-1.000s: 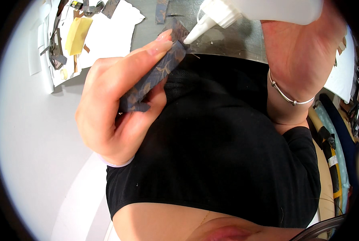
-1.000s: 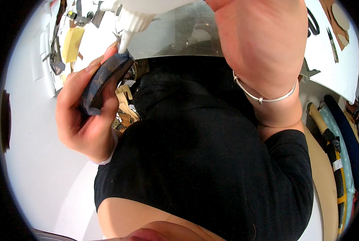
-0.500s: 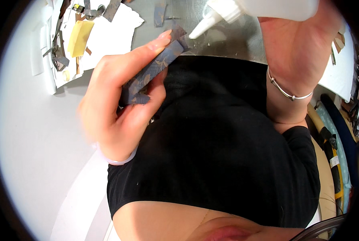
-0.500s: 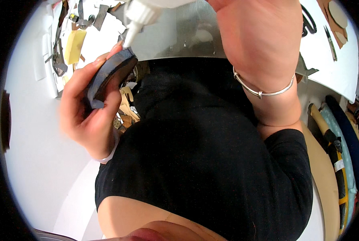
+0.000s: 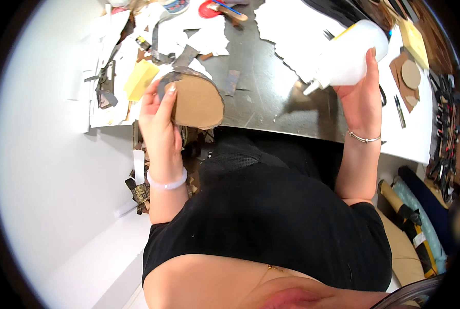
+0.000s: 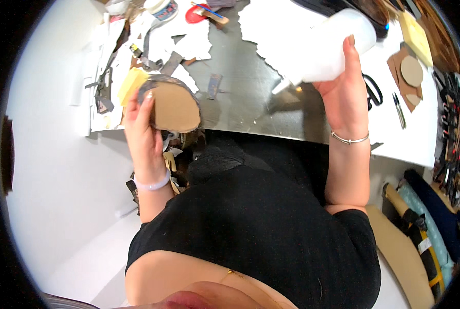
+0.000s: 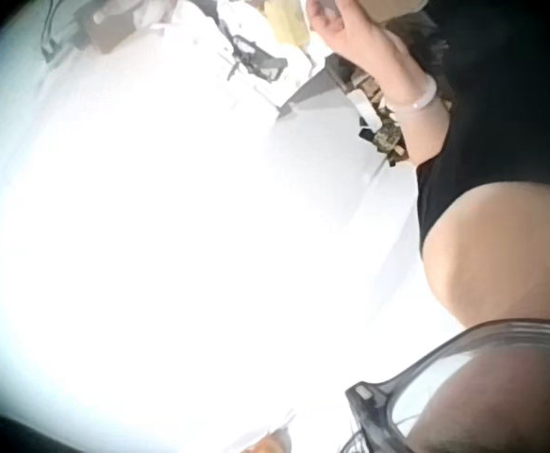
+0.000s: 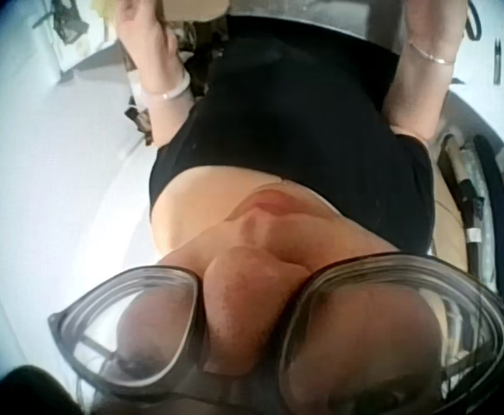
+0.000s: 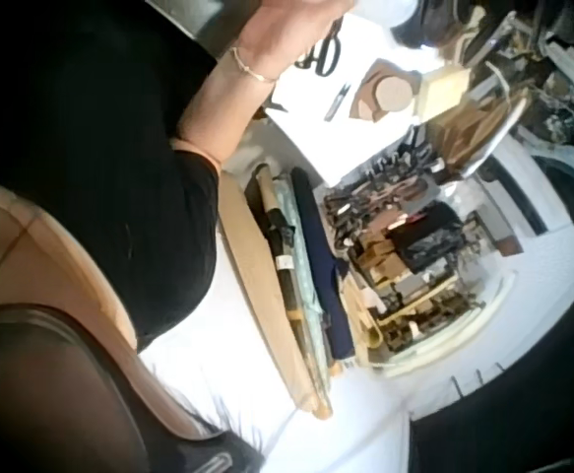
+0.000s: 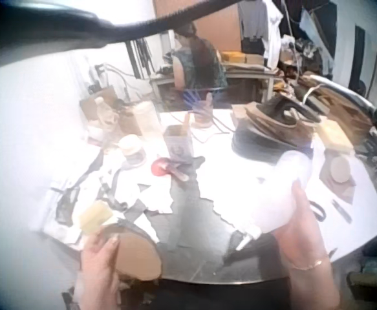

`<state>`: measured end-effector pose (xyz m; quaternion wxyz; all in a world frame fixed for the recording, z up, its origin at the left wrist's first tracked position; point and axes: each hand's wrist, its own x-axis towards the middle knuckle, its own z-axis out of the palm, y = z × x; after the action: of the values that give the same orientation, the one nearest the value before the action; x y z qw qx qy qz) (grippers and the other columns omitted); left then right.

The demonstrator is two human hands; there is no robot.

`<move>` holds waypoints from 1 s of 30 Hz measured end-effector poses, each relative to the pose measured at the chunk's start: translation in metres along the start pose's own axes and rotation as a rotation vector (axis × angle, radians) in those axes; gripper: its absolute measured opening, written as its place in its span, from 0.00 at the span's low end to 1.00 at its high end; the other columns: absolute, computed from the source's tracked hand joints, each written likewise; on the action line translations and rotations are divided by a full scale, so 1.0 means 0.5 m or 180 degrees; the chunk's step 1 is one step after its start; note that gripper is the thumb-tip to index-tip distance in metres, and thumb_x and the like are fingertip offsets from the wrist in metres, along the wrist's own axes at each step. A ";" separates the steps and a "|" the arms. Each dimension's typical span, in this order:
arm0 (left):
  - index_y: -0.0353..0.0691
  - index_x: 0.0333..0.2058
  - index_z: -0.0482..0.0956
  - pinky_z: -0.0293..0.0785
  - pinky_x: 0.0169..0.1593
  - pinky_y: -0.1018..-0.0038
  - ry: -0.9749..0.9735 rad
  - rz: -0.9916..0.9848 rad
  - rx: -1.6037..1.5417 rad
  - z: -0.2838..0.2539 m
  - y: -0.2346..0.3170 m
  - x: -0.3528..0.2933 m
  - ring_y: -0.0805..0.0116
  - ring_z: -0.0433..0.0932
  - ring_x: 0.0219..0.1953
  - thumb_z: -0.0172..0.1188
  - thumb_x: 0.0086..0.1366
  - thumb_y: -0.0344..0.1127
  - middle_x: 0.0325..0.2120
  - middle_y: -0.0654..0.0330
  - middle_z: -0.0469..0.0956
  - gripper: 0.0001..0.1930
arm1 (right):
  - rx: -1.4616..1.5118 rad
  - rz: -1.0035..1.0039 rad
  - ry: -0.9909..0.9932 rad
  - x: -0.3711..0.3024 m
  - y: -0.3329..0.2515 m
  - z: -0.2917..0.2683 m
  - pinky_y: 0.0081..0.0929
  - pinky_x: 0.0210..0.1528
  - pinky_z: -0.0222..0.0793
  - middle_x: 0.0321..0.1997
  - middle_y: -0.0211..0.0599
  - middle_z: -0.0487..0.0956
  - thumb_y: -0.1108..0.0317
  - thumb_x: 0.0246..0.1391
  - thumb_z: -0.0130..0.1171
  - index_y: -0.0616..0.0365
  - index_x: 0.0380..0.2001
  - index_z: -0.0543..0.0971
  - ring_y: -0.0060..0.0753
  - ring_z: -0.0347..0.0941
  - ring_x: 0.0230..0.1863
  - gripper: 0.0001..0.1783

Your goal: The person repairs a shoe heel by cutting a patterned fabric strip, folding it, and applying it to the heel. They use pliers to press the fabric, an iron to heat and adhere it, and a brush to apply glue to the edges.

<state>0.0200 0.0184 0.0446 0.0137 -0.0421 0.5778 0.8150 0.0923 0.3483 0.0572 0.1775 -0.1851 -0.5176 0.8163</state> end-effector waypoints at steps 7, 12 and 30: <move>0.26 0.54 0.71 0.77 0.49 0.77 -0.0302 -0.0669 0.0805 -0.051 -0.059 0.084 0.69 0.81 0.45 0.65 0.65 0.28 0.47 0.49 0.81 0.22 | 0.0111 0.0841 -0.0560 0.004 0.033 0.073 0.37 0.55 0.77 0.58 0.45 0.76 0.39 0.66 0.49 0.62 0.65 0.61 0.37 0.78 0.55 0.40; 0.30 0.64 0.62 0.60 0.68 0.59 -0.0191 0.1001 0.3274 -0.027 -0.027 0.061 0.47 0.63 0.67 0.72 0.56 0.36 0.63 0.41 0.66 0.41 | 0.0068 0.1540 -0.1568 0.004 0.041 0.158 0.39 0.51 0.80 0.56 0.47 0.78 0.36 0.67 0.41 0.61 0.67 0.60 0.41 0.81 0.51 0.41; 0.32 0.63 0.60 0.70 0.62 0.63 -0.0465 0.1159 0.0888 -0.071 0.011 0.007 0.58 0.74 0.58 0.81 0.45 0.32 0.58 0.50 0.71 0.49 | -0.4827 -0.2526 -0.1028 0.251 0.065 0.304 0.42 0.38 0.77 0.29 0.48 0.83 0.50 0.66 0.50 0.60 0.29 0.84 0.49 0.80 0.32 0.25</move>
<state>0.0179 -0.0171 0.0376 -0.0860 0.1242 0.6803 0.7172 -0.0938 0.2772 0.0730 0.2022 0.0587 -0.9667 0.1455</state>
